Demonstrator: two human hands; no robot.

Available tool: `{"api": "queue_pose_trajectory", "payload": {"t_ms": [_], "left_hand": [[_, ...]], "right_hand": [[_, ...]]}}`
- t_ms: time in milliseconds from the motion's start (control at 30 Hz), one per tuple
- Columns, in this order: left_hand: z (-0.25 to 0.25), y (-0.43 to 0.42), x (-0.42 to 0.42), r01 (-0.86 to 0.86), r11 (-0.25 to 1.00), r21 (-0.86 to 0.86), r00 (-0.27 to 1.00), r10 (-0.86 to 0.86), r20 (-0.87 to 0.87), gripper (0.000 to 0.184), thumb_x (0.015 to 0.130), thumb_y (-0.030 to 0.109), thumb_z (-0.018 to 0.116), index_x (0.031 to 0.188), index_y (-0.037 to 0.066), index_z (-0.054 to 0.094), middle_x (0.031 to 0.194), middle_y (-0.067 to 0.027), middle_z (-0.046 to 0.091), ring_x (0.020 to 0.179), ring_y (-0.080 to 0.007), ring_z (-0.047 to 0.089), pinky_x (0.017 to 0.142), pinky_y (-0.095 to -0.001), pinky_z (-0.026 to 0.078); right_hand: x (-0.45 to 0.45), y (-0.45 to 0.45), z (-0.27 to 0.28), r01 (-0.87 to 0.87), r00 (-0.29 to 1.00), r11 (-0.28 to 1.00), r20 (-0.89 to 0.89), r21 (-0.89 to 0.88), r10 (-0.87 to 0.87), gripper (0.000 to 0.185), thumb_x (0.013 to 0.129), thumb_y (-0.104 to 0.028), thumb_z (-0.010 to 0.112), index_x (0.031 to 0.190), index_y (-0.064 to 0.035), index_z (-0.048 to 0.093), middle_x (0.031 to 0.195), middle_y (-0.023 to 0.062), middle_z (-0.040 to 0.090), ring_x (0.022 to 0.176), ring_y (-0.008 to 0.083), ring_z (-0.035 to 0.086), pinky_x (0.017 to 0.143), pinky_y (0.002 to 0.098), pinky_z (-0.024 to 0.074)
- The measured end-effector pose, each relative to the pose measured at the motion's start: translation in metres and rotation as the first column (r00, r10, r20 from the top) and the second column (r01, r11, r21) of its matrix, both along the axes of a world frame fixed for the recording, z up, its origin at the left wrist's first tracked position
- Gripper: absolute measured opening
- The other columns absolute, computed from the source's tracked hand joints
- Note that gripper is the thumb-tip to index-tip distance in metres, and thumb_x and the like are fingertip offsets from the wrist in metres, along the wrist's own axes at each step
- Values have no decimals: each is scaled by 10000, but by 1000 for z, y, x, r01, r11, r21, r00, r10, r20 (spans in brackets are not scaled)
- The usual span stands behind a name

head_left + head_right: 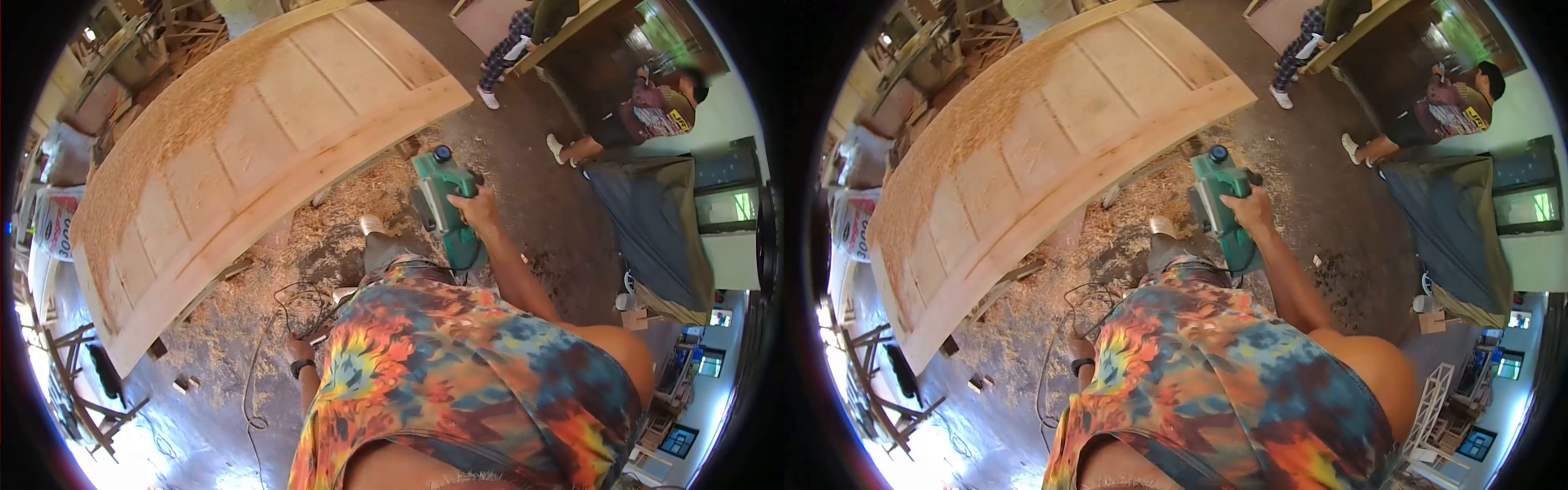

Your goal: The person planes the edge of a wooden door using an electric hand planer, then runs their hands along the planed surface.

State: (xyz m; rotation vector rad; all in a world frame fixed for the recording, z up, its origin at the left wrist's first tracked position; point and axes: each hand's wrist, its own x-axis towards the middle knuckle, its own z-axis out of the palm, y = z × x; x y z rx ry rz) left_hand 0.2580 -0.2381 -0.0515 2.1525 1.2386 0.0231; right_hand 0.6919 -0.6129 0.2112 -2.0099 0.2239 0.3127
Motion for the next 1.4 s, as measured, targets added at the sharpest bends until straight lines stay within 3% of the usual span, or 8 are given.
{"api": "queue_pose_trajectory", "payload": {"t_ms": [133, 267, 400, 633, 733, 867, 1133, 1400], "left_hand": [[54, -41, 109, 233, 940, 248, 969, -203, -141, 160, 922, 147, 582, 849, 5, 591, 815, -229, 623, 812, -414, 590, 749, -518, 461], [48, -92, 186, -17, 1000, -15, 998, 18, 53, 218, 1022, 174, 505, 940, 0, 608, 759, -201, 553, 742, -334, 526, 698, -464, 430], [41, -138, 292, 327, 938, 115, 940, -311, -137, 159, 948, 204, 606, 953, 48, 639, 836, -201, 660, 788, -407, 616, 706, -485, 477], [76, -264, 473, 684, 688, -244, 512, -690, -511, 242, 881, 268, 633, 961, 60, 728, 1007, -215, 722, 961, -388, 691, 838, -499, 553], [49, -311, 566, 794, 531, -296, 377, -812, -446, 273, 894, 287, 607, 976, 50, 716, 985, -220, 722, 933, -387, 697, 814, -509, 556], [122, -406, 656, 839, 476, -263, 333, -832, -443, 353, 894, 342, 613, 1114, 85, 710, 999, -235, 713, 911, -399, 700, 786, -530, 553], [111, -425, 798, 866, 480, 139, 493, -867, -75, 150, 919, 248, 637, 978, 126, 699, 734, -206, 669, 744, -443, 660, 687, -537, 533], [124, -425, 915, 681, 615, 398, 589, -783, 201, 383, 991, 113, 515, 1369, 62, 558, 1349, -225, 558, 1144, -441, 584, 876, -537, 513]], "right_hand": [[39, -98, 0, 216, 974, 976, -60, -25, -217, 175, 799, -96, 804, 849, -28, 650, 613, 14, 576, 471, 113, 513, 434, 300, 384], [96, -194, -21, 303, 942, 953, -153, 4, -299, 174, 801, -97, 807, 827, -27, 649, 626, 23, 583, 478, 120, 528, 440, 311, 393], [156, -271, -50, 354, 917, 935, -191, -15, -350, 191, 795, -106, 819, 838, -20, 653, 636, 31, 586, 480, 128, 527, 452, 318, 400], [234, -383, -47, 508, 843, 861, -204, 4, -497, 199, 792, -122, 811, 901, -11, 687, 676, 30, 603, 535, 139, 558, 480, 341, 431], [284, -430, -52, 659, 752, 695, -252, 287, -609, 136, 821, -126, 775, 887, -35, 699, 696, 44, 630, 532, 147, 570, 483, 327, 438], [382, -460, -13, 586, 785, 811, -259, 11, -563, 197, 780, -151, 798, 905, -18, 723, 750, 87, 677, 601, 179, 629, 533, 345, 519], [514, -448, -18, 656, 750, 667, -397, 353, -528, 168, 836, -124, 768, 851, -41, 622, 723, 46, 574, 556, 167, 566, 481, 339, 483], [653, -409, -24, 556, 814, 761, -407, 335, -415, 171, 847, -137, 752, 807, -42, 616, 713, 67, 588, 570, 172, 574, 475, 346, 451]]}}
